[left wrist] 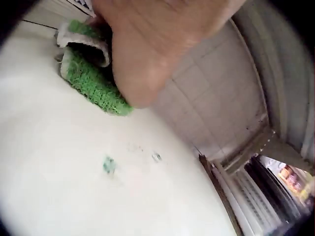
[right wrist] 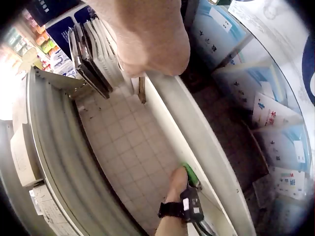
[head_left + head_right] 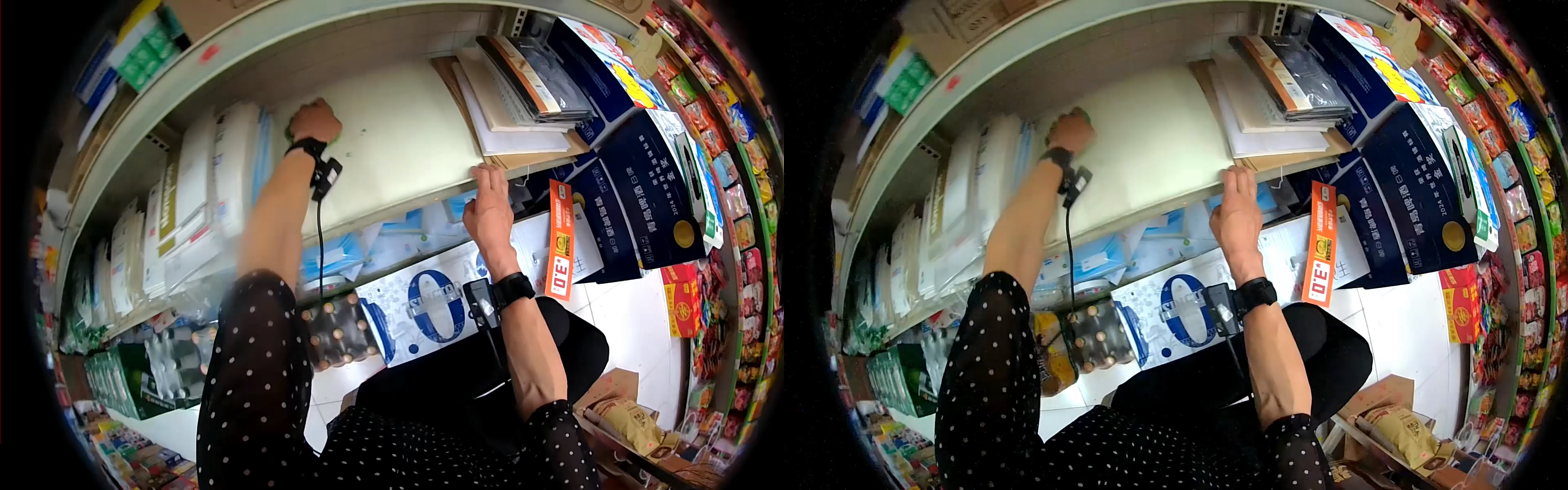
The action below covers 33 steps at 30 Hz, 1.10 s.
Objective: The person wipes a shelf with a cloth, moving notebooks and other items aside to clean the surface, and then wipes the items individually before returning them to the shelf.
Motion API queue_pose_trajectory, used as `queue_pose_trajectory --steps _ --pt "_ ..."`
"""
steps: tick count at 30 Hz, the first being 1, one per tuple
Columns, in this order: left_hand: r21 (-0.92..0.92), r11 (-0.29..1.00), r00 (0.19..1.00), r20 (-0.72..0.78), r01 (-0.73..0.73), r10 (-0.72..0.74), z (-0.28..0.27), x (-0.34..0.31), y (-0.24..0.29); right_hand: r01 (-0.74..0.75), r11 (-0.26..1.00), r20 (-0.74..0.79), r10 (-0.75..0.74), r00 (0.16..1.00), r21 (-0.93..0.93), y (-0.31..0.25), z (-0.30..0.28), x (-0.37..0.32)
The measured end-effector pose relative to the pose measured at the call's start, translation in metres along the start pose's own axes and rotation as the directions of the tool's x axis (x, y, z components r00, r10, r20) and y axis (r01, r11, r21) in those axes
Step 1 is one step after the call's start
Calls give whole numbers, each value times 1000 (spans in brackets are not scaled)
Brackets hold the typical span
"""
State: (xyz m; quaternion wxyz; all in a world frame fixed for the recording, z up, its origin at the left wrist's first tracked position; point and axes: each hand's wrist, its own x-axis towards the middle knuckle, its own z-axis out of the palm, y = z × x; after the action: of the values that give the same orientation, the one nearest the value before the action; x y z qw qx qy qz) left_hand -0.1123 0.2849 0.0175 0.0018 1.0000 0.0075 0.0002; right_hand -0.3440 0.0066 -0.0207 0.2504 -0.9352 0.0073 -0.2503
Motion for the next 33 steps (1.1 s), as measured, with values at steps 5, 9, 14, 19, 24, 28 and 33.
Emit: queue_pose_trajectory --steps 5,9,14,19,24,28,33 --pt "-34 987 983 89 -155 158 -11 -75 -6 -5 1000 0 5 1000 3 -1 -2 -2" --pt "27 971 971 -1 -237 238 6 -97 -8 9 1000 2 -9 1000 2 -1 -4 -1" --pt "20 976 975 43 -218 217 -5 -66 -15 7 1000 25 -7 1000 -4 1 -2 0" --pt "-77 995 994 90 -58 65 -3 17 -29 12 1000 23 -12 1000 -25 -5 -6 2" --pt "-126 991 999 -4 -45 45 22 78 -56 -5 1000 29 5 1000 -3 -11 -1 4" --pt "-101 994 997 69 44 -37 49 137 -82 17 999 37 -16 999 -32 -7 -2 6" --pt "-58 998 1000 4 -25 25 35 106 -72 -3 998 33 5 999 -60 -7 -1 5"
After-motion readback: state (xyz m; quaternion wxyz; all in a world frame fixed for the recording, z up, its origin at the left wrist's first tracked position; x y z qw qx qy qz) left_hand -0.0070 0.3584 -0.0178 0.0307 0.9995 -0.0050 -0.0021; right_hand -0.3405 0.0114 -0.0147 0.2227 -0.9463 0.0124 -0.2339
